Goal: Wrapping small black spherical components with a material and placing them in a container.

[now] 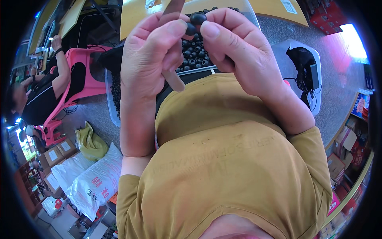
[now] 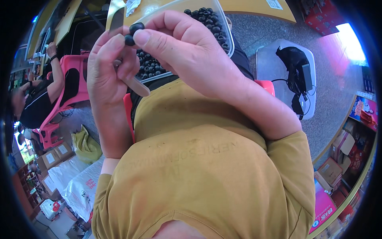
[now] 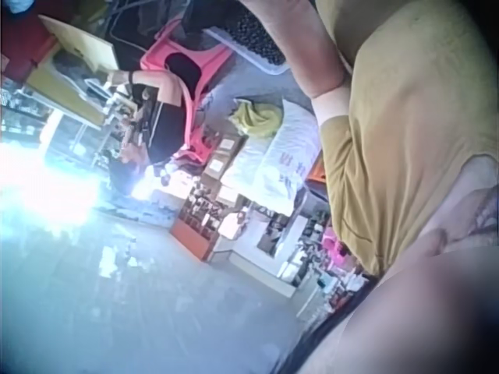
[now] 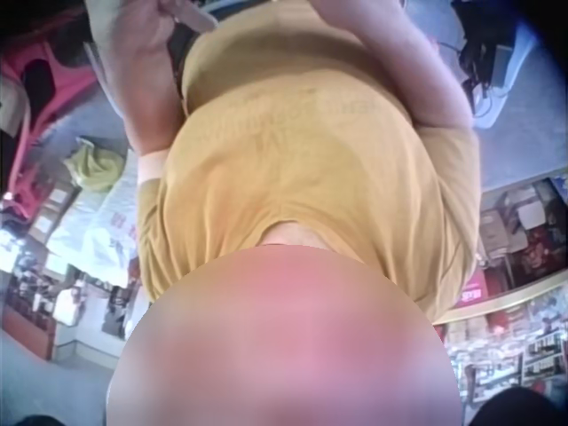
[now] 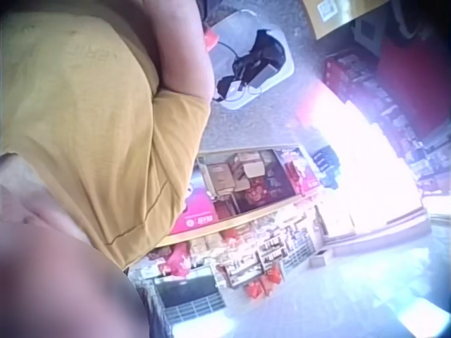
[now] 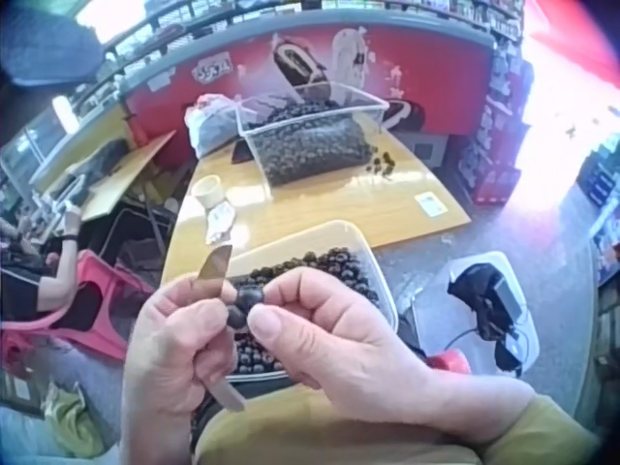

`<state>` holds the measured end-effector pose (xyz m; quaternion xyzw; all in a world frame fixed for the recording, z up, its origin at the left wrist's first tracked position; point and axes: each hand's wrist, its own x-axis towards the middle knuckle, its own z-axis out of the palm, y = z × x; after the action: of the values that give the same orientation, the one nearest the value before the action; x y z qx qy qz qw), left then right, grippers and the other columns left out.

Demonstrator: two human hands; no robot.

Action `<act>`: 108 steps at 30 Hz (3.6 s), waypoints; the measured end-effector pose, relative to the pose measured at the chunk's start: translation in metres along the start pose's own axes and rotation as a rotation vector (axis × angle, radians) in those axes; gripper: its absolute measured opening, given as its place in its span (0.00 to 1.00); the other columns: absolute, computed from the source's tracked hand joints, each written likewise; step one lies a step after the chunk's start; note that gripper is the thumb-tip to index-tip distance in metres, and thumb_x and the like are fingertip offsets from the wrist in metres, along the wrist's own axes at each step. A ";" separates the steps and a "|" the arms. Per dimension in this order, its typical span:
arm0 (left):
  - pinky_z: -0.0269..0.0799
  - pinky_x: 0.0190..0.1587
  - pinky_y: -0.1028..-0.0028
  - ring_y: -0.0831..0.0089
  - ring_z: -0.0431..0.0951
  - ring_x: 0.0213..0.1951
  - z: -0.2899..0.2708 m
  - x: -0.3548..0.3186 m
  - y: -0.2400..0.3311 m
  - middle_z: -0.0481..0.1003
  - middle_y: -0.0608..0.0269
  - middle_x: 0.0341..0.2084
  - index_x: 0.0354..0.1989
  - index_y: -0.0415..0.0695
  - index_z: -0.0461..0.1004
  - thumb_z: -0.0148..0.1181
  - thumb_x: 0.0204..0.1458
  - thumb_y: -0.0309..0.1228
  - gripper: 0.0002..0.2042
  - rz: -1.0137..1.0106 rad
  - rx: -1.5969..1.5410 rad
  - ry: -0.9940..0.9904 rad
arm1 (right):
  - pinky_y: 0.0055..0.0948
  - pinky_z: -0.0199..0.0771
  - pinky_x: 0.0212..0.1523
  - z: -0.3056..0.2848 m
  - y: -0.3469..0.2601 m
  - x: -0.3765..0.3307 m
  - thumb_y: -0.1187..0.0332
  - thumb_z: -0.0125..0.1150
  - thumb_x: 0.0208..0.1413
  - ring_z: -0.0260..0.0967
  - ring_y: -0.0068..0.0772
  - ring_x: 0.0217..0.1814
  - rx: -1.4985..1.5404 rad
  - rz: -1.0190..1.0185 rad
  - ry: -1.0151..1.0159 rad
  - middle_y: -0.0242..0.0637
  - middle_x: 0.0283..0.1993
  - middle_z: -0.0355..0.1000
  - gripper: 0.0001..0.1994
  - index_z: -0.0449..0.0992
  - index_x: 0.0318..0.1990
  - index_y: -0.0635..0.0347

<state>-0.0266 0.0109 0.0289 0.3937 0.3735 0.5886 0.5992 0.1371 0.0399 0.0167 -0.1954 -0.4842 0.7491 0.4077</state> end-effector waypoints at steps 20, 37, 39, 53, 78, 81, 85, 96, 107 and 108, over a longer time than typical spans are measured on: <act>0.57 0.20 0.88 0.90 0.64 0.18 0.014 -0.008 -0.006 0.69 0.74 0.18 0.32 0.38 0.70 0.62 0.47 0.35 0.13 0.267 0.435 -0.001 | 0.13 0.46 0.15 -0.011 -0.001 0.003 0.62 0.54 0.54 0.51 0.13 0.16 0.386 0.174 -0.073 0.25 0.22 0.60 0.08 0.68 0.32 0.57; 0.64 0.19 0.76 0.71 0.67 0.17 0.015 -0.004 -0.012 0.66 0.65 0.14 0.24 0.42 0.72 0.63 0.43 0.31 0.08 0.899 1.237 0.039 | 0.14 0.45 0.14 0.004 -0.007 -0.004 0.60 0.41 0.60 0.46 0.12 0.13 0.324 0.230 -0.016 0.23 0.19 0.55 0.15 0.67 0.41 0.63; 0.63 0.17 0.76 0.71 0.66 0.16 0.014 -0.005 -0.014 0.65 0.64 0.13 0.22 0.42 0.70 0.63 0.43 0.31 0.08 0.904 1.308 0.064 | 0.14 0.45 0.14 0.005 -0.006 -0.004 0.60 0.42 0.60 0.46 0.13 0.13 0.312 0.196 -0.019 0.23 0.18 0.53 0.15 0.68 0.41 0.65; 0.60 0.14 0.74 0.69 0.63 0.13 0.015 -0.004 -0.019 0.62 0.64 0.12 0.16 0.43 0.63 0.64 0.41 0.33 0.14 0.996 1.332 0.032 | 0.14 0.40 0.14 0.008 -0.007 -0.007 0.61 0.43 0.60 0.41 0.12 0.13 0.263 0.129 0.031 0.24 0.17 0.50 0.13 0.69 0.38 0.63; 0.60 0.15 0.74 0.69 0.63 0.14 0.011 0.002 -0.019 0.62 0.63 0.11 0.16 0.42 0.64 0.65 0.40 0.33 0.14 0.975 1.312 0.072 | 0.15 0.41 0.14 0.008 0.000 -0.004 0.62 0.44 0.59 0.43 0.13 0.12 0.258 0.137 0.089 0.23 0.16 0.50 0.12 0.69 0.38 0.63; 0.61 0.15 0.74 0.68 0.65 0.15 0.010 0.003 -0.024 0.63 0.63 0.11 0.17 0.42 0.66 0.64 0.41 0.33 0.13 0.970 1.319 0.067 | 0.15 0.41 0.14 0.007 0.002 -0.002 0.62 0.44 0.59 0.44 0.13 0.12 0.281 0.169 0.093 0.23 0.17 0.51 0.12 0.69 0.37 0.63; 0.64 0.19 0.72 0.66 0.67 0.17 0.012 0.002 -0.022 0.64 0.61 0.12 0.18 0.42 0.68 0.61 0.44 0.32 0.10 0.814 1.274 0.023 | 0.15 0.41 0.13 0.000 0.003 0.001 0.63 0.44 0.59 0.44 0.14 0.13 0.380 0.212 0.022 0.23 0.17 0.51 0.12 0.68 0.36 0.62; 0.70 0.33 0.65 0.56 0.74 0.32 -0.025 0.027 -0.032 0.73 0.52 0.23 0.25 0.40 0.71 0.53 0.49 0.43 0.16 -0.067 1.760 -0.124 | 0.19 0.52 0.14 -0.035 0.000 0.022 0.59 0.42 0.59 0.55 0.23 0.19 0.723 0.322 0.294 0.32 0.24 0.61 0.12 0.64 0.30 0.57; 0.70 0.36 0.65 0.60 0.74 0.35 -0.031 0.031 -0.050 0.73 0.56 0.29 0.30 0.41 0.69 0.54 0.47 0.32 0.08 0.170 1.815 -0.092 | 0.13 0.49 0.14 -0.037 0.015 0.026 0.66 0.48 0.57 0.51 0.15 0.20 0.469 0.309 0.264 0.25 0.24 0.57 0.11 0.67 0.41 0.64; 0.70 0.35 0.65 0.59 0.74 0.33 -0.031 0.030 -0.049 0.73 0.55 0.28 0.30 0.41 0.70 0.55 0.47 0.32 0.08 0.189 1.786 -0.066 | 0.12 0.49 0.13 -0.039 0.015 0.025 0.66 0.48 0.57 0.51 0.15 0.20 0.476 0.296 0.204 0.25 0.24 0.58 0.11 0.68 0.40 0.64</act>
<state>-0.0342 0.0420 -0.0284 0.7587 0.6407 0.1142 0.0291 0.1427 0.0792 -0.0117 -0.2370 -0.2179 0.8693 0.3750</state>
